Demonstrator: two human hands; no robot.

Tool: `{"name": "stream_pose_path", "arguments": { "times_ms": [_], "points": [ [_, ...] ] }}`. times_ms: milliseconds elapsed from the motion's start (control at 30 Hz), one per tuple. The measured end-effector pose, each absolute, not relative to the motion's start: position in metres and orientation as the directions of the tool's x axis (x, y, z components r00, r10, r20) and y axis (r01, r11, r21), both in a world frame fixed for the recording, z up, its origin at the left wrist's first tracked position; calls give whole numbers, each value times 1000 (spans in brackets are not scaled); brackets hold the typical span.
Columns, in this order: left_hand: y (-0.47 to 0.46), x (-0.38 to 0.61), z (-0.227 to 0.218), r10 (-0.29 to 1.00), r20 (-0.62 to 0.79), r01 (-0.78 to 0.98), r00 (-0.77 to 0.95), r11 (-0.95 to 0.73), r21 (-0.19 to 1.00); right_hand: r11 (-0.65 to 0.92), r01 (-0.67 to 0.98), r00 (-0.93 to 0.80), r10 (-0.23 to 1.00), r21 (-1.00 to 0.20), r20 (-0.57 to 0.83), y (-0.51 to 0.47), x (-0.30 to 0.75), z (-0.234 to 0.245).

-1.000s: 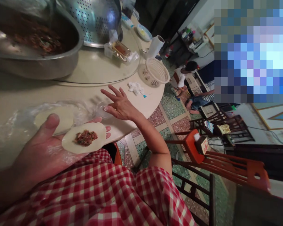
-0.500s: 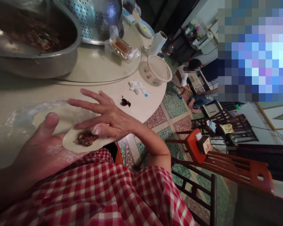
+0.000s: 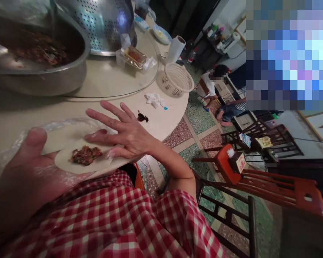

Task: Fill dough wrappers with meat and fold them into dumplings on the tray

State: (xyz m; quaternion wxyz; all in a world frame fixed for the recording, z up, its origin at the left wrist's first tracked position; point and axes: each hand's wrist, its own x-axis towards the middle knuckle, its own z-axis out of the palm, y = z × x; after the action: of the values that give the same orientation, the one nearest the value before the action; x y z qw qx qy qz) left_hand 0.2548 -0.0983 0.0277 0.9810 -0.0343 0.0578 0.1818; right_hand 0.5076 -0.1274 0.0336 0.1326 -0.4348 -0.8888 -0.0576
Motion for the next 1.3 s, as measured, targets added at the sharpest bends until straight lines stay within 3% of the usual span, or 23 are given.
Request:
{"name": "stream_pose_path", "arguments": {
  "times_ms": [133, 267, 467, 1000, 1300],
  "points": [
    [-98, 253, 30, 350, -67, -350, 934, 937, 15, 644, 764, -610, 700, 39, 373, -127, 509, 30],
    [-98, 254, 36, 416, -117, -410, 902, 909, 71, 663, 745, -607, 628, 73, 488, -128, 511, 29],
    [-96, 249, 39, 425, -206, -409, 881, 905, 118, 617, 787, -572, 728, 5, 378, -130, 509, 33],
    [-92, 258, 41, 486, -252, -463, 837, 874, 147, 557, 807, -421, 775, -196, 471, -144, 507, 30],
    [-89, 262, 39, 562, -343, -506, 752, 827, 246, 484, 858, -363, 809, -173, 463, -138, 497, 13]
  ]
}}
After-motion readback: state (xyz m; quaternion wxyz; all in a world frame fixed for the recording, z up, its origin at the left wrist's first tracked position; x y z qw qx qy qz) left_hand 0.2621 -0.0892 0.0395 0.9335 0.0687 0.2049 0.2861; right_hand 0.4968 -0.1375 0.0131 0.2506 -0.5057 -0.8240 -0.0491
